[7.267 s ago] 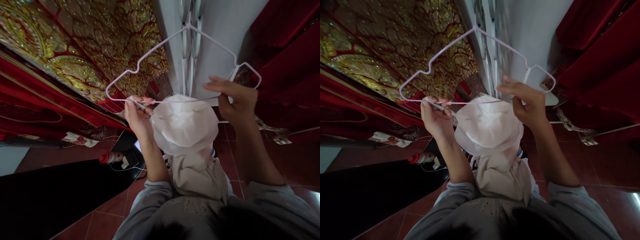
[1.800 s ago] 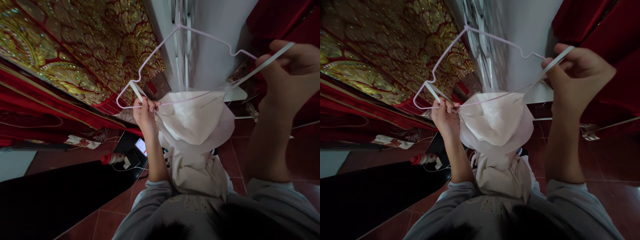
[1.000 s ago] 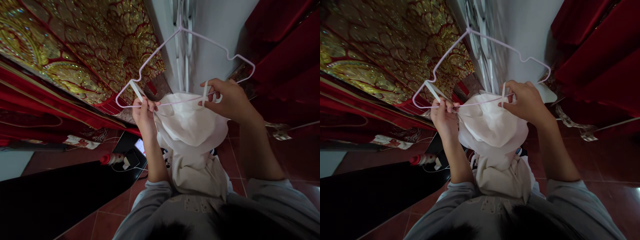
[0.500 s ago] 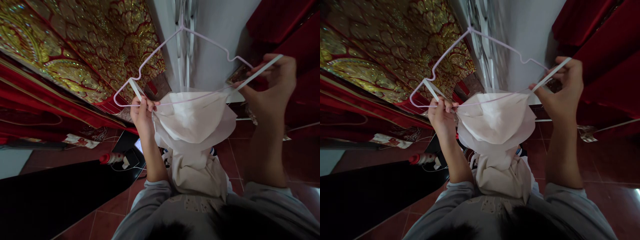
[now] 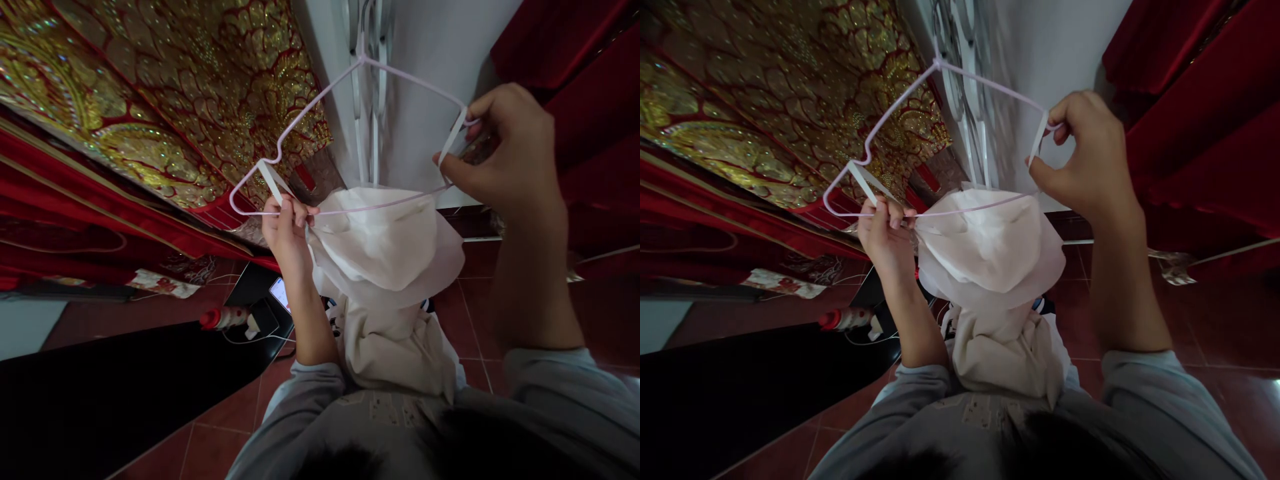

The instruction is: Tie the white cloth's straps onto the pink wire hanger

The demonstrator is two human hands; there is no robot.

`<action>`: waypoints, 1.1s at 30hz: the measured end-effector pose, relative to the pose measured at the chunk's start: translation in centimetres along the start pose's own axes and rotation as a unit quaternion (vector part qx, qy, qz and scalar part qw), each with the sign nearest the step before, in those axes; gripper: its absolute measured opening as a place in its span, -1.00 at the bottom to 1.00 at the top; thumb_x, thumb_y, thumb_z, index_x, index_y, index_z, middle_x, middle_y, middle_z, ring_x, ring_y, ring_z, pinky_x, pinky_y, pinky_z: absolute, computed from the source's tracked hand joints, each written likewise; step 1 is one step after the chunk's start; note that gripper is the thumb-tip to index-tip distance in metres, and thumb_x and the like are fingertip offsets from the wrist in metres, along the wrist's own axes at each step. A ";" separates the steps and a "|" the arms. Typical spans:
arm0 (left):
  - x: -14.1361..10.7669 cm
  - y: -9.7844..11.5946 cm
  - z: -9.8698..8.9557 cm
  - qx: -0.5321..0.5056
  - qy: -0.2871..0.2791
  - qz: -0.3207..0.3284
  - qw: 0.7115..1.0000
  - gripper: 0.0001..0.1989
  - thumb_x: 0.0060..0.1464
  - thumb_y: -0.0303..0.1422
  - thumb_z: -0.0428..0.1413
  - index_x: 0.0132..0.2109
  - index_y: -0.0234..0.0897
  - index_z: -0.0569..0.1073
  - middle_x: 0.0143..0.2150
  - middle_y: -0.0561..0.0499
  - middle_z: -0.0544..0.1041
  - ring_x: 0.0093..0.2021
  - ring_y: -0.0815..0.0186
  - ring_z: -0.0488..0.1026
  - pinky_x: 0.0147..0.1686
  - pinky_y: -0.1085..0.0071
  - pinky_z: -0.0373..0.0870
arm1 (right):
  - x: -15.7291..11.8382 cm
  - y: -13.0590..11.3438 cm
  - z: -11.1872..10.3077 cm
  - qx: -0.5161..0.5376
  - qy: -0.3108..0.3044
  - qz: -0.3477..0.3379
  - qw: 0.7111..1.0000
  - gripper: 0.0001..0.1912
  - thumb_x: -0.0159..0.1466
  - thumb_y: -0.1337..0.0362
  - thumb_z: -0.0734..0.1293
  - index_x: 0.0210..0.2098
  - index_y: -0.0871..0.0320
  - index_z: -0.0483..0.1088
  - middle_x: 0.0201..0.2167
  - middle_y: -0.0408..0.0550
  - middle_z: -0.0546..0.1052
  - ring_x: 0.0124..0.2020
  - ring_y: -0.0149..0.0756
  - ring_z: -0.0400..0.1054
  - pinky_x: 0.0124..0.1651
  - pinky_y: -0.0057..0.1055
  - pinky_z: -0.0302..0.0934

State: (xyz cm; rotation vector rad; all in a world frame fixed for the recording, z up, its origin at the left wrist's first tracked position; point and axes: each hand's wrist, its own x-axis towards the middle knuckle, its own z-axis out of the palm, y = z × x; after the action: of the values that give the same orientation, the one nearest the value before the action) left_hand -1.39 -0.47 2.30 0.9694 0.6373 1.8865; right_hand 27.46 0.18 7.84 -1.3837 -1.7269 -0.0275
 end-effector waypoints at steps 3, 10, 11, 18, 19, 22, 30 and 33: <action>-0.2 0.1 0.2 0.001 -0.003 -0.012 1.000 -0.82 0.25 -0.33 0.32 -0.27 -0.24 0.48 -0.58 0.19 0.26 -0.49 0.39 0.50 -0.45 0.52 0.33 | -0.3 -0.1 0.8 0.039 0.120 -0.035 0.991 -0.56 -0.03 0.48 0.39 -0.16 0.05 0.34 -0.13 0.05 0.49 -0.16 -0.19 0.39 -0.09 -0.19 0.34; -0.3 0.1 0.7 0.034 0.025 -0.014 0.999 -0.81 0.32 -0.33 0.25 -0.27 -0.21 0.42 -0.58 0.20 0.23 -0.49 0.39 0.47 -0.42 0.50 0.35 | -3.6 -2.4 3.4 0.069 0.005 -0.154 0.986 -0.74 0.30 0.36 0.29 -0.04 0.03 0.44 -0.13 -0.01 0.57 -0.07 -0.12 0.47 0.02 -0.10 0.35; -0.3 -0.1 0.7 0.039 0.026 -0.006 0.999 -0.81 0.30 -0.31 0.26 -0.26 -0.20 0.42 -0.57 0.20 0.23 -0.49 0.39 0.46 -0.40 0.49 0.37 | -4.3 -2.7 4.1 0.049 -0.083 -0.154 0.983 -0.76 0.33 0.31 0.29 -0.02 0.02 0.44 -0.12 -0.02 0.58 -0.07 -0.11 0.47 0.04 -0.08 0.34; -2.1 -0.9 -0.7 0.144 0.045 0.039 0.988 -0.83 0.24 -0.23 0.27 -0.14 -0.21 0.51 -0.26 0.03 0.63 -0.20 0.29 0.60 -0.01 0.32 0.48 | -7.4 -2.6 7.0 -0.024 -0.051 -0.109 0.992 -0.75 0.43 0.16 0.27 0.04 0.00 0.47 -0.21 -0.08 0.58 -0.10 -0.11 0.42 0.15 -0.02 0.20; -2.6 -0.7 -1.0 0.184 0.043 0.047 0.981 -0.86 0.27 -0.24 0.25 -0.13 -0.21 0.54 -0.24 0.02 0.65 -0.17 0.29 0.60 0.01 0.32 0.46 | -7.5 -2.5 7.0 -0.017 -0.039 -0.110 0.993 -0.75 0.43 0.15 0.26 0.05 -0.02 0.46 -0.21 -0.09 0.58 -0.09 -0.11 0.42 0.16 -0.01 0.20; -3.9 0.6 -1.2 0.284 0.009 0.029 0.958 -0.89 0.32 -0.34 0.21 -0.14 -0.23 0.63 -0.28 0.02 0.65 -0.18 0.32 0.56 0.03 0.36 0.41 | -7.4 -2.2 7.0 -0.003 -0.021 -0.102 0.995 -0.78 0.43 0.10 0.28 0.02 -0.08 0.47 -0.23 -0.10 0.57 -0.08 -0.09 0.42 0.20 0.04 0.20; -0.7 6.7 -0.9 0.044 0.007 -0.026 0.999 -0.88 0.31 -0.31 0.23 -0.19 -0.17 0.67 -0.33 -0.02 0.60 -0.30 0.33 0.53 -0.47 0.49 0.32 | -7.1 -1.7 6.7 0.018 -0.034 -0.091 0.995 -0.78 0.42 0.10 0.30 0.01 -0.08 0.51 -0.26 -0.06 0.53 -0.09 -0.07 0.40 0.18 0.04 0.21; 1.7 6.2 -3.4 0.034 0.114 0.041 0.992 -0.71 0.46 -0.35 0.02 -0.14 -0.11 0.65 -0.11 0.03 0.71 -0.08 0.28 0.62 -0.41 0.48 0.37 | -7.3 -1.3 6.6 0.012 -0.039 -0.096 0.995 -0.76 0.42 0.11 0.30 0.03 -0.08 0.51 -0.24 -0.06 0.54 -0.06 -0.06 0.41 0.21 0.04 0.20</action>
State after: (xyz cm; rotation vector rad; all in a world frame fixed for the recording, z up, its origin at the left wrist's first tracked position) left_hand -7.73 -2.00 5.63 0.8403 0.8105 2.0798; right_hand 22.15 -2.48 -0.11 -1.2119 -1.9157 -0.0600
